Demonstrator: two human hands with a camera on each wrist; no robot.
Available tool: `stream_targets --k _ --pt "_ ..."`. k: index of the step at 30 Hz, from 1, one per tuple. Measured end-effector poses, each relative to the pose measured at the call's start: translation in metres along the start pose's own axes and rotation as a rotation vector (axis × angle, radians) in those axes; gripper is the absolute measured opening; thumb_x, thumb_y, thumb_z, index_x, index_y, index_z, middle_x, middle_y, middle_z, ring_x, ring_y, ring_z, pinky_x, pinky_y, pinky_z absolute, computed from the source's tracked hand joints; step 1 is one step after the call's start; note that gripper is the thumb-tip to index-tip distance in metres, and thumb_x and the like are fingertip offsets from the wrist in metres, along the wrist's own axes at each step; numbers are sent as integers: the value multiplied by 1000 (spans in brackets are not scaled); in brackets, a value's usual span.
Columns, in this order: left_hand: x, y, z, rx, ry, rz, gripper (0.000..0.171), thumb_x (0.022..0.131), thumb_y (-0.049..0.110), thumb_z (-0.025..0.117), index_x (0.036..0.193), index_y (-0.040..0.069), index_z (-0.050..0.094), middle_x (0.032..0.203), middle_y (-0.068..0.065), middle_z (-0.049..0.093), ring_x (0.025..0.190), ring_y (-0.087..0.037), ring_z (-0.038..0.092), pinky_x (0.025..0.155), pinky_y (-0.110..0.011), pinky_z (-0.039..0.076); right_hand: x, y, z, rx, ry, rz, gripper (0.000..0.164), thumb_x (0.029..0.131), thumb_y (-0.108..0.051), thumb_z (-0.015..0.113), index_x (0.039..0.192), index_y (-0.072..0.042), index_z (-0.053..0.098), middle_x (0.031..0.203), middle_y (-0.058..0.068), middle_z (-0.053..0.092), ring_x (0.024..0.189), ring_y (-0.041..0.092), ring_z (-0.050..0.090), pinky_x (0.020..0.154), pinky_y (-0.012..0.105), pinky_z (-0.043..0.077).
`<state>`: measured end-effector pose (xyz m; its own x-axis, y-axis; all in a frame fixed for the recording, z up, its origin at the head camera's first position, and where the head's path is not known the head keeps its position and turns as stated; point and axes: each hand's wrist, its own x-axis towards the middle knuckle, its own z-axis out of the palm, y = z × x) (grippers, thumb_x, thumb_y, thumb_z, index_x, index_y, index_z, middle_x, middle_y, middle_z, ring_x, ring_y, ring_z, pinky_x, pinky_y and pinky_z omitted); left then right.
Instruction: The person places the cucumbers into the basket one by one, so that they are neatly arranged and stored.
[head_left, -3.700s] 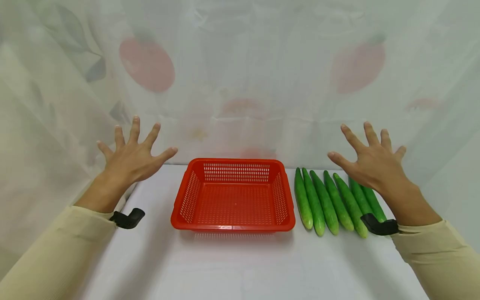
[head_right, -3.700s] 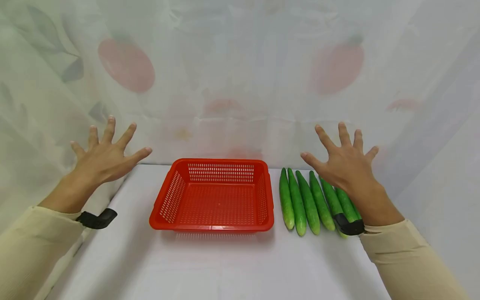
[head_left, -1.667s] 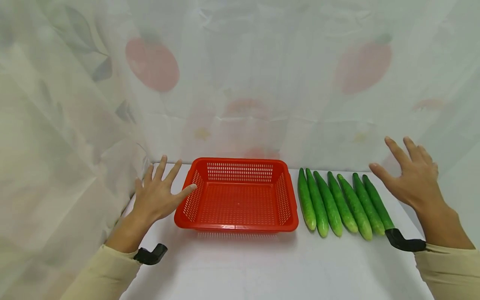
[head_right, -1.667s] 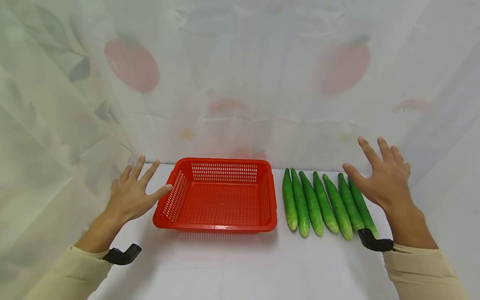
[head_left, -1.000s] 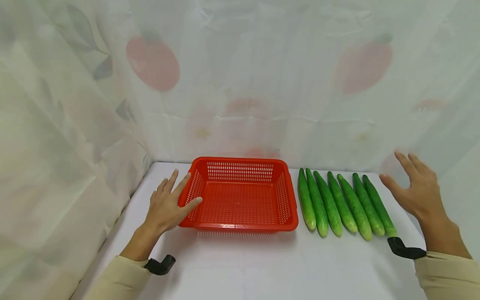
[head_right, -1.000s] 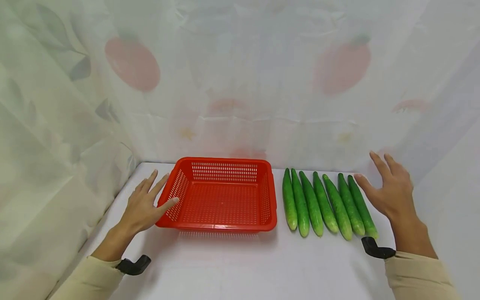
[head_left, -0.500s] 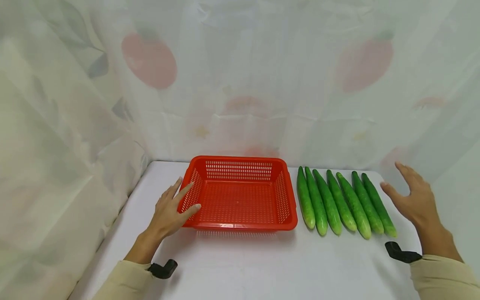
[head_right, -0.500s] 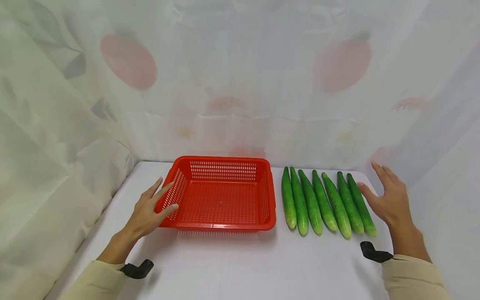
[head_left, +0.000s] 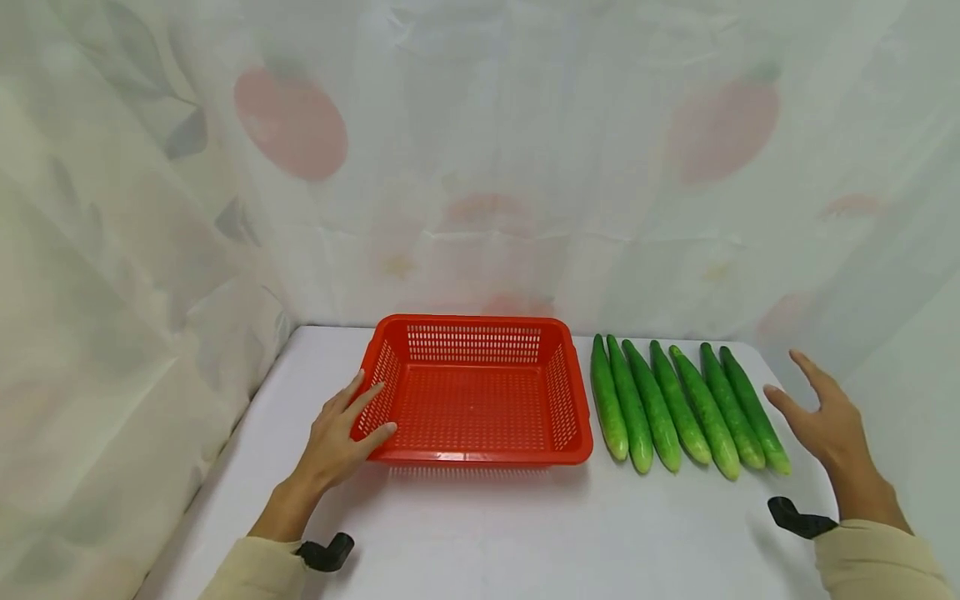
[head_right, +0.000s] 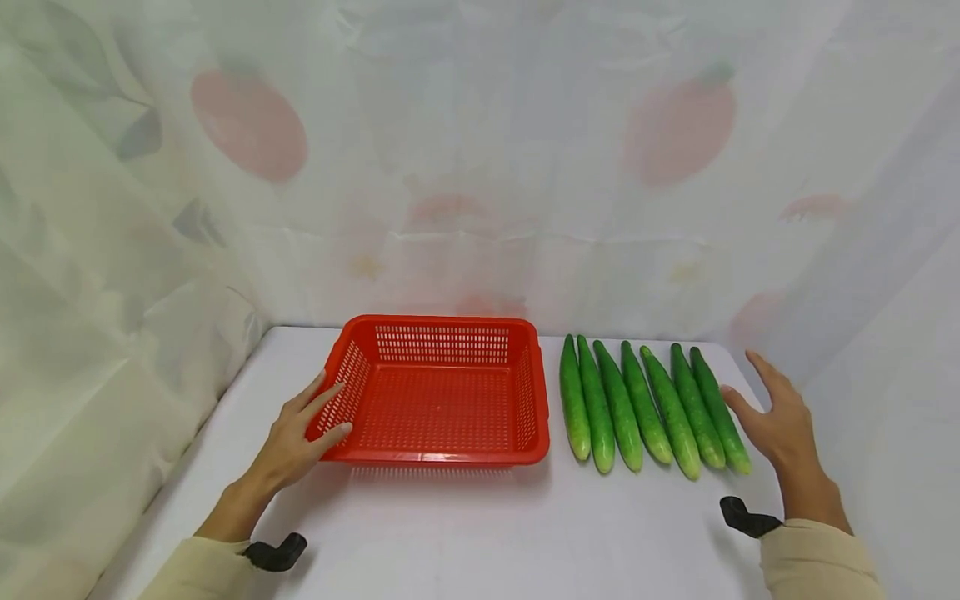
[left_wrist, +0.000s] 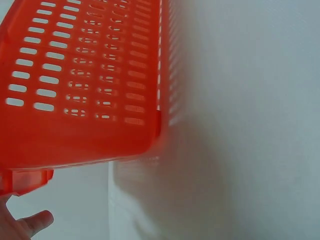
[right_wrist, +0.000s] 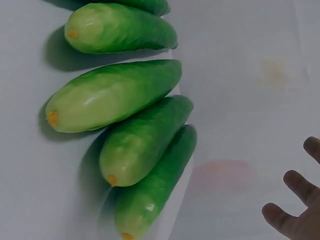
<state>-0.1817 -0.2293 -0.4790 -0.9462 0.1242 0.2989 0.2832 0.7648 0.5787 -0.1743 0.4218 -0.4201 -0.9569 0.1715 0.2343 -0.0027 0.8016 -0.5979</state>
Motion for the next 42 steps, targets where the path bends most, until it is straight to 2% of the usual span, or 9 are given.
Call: stream_targets --k 7,12,17,21,26,30,34,37,42 --pt "-6 -6 1 -12 33 34 67 85 47 68 141 14 52 157 -6 25 134 -39 26 96 -70 22 -3 15 7 31 -39 81 73 98 -41 51 156 -25 10 156 26 10 127 61 23 81 78 27" --pt "-11 -11 1 -4 46 47 66 84 43 70 140 14 53 157 -6 25 133 -40 28 93 -70 26 -6 26 14 49 -64 138 74 97 -43 51 156 -22 10 152 32 12 128 62 19 83 79 24" --pt "-16 -15 1 -26 40 18 67 84 44 70 141 15 51 157 -4 23 134 -38 27 89 -70 33 -11 37 24 72 -88 175 75 97 -43 52 155 -17 12 151 33 13 129 61 17 83 80 24" --pt "-18 -17 2 -45 45 7 68 83 43 71 142 15 51 157 -4 24 134 -35 27 89 -69 35 -15 46 31 93 -98 164 73 98 -39 53 154 -13 15 152 32 15 129 61 20 83 79 25" --pt "-16 -18 5 -69 53 24 69 83 42 71 142 14 50 157 -3 23 135 -34 25 90 -68 36 -19 60 37 154 -102 160 68 99 -29 53 154 -14 17 152 32 14 127 62 23 85 76 29" --pt "-15 -19 7 -74 47 26 69 83 42 71 143 15 49 158 -1 22 135 -35 26 89 -67 39 -22 70 42 170 -89 157 67 94 -14 55 153 -13 23 151 33 17 124 62 29 85 72 34" --pt "-16 -21 8 -74 48 31 68 84 41 71 143 14 50 158 -2 22 134 -35 27 87 -67 40 -22 78 47 186 -97 156 69 89 -4 54 152 -9 26 149 35 18 121 64 30 86 71 35" --pt "-16 -22 8 -73 53 43 68 84 40 71 142 13 50 157 -3 23 134 -35 28 88 -68 38 -22 82 50 188 -122 174 70 89 -1 54 151 -7 24 147 39 17 120 66 28 87 71 34" --pt "-15 -21 9 -77 53 51 67 85 40 71 142 12 50 158 -2 22 133 -35 28 89 -69 35 -20 83 56 132 -121 203 66 87 -2 53 148 0 28 141 43 24 117 66 31 88 70 33"
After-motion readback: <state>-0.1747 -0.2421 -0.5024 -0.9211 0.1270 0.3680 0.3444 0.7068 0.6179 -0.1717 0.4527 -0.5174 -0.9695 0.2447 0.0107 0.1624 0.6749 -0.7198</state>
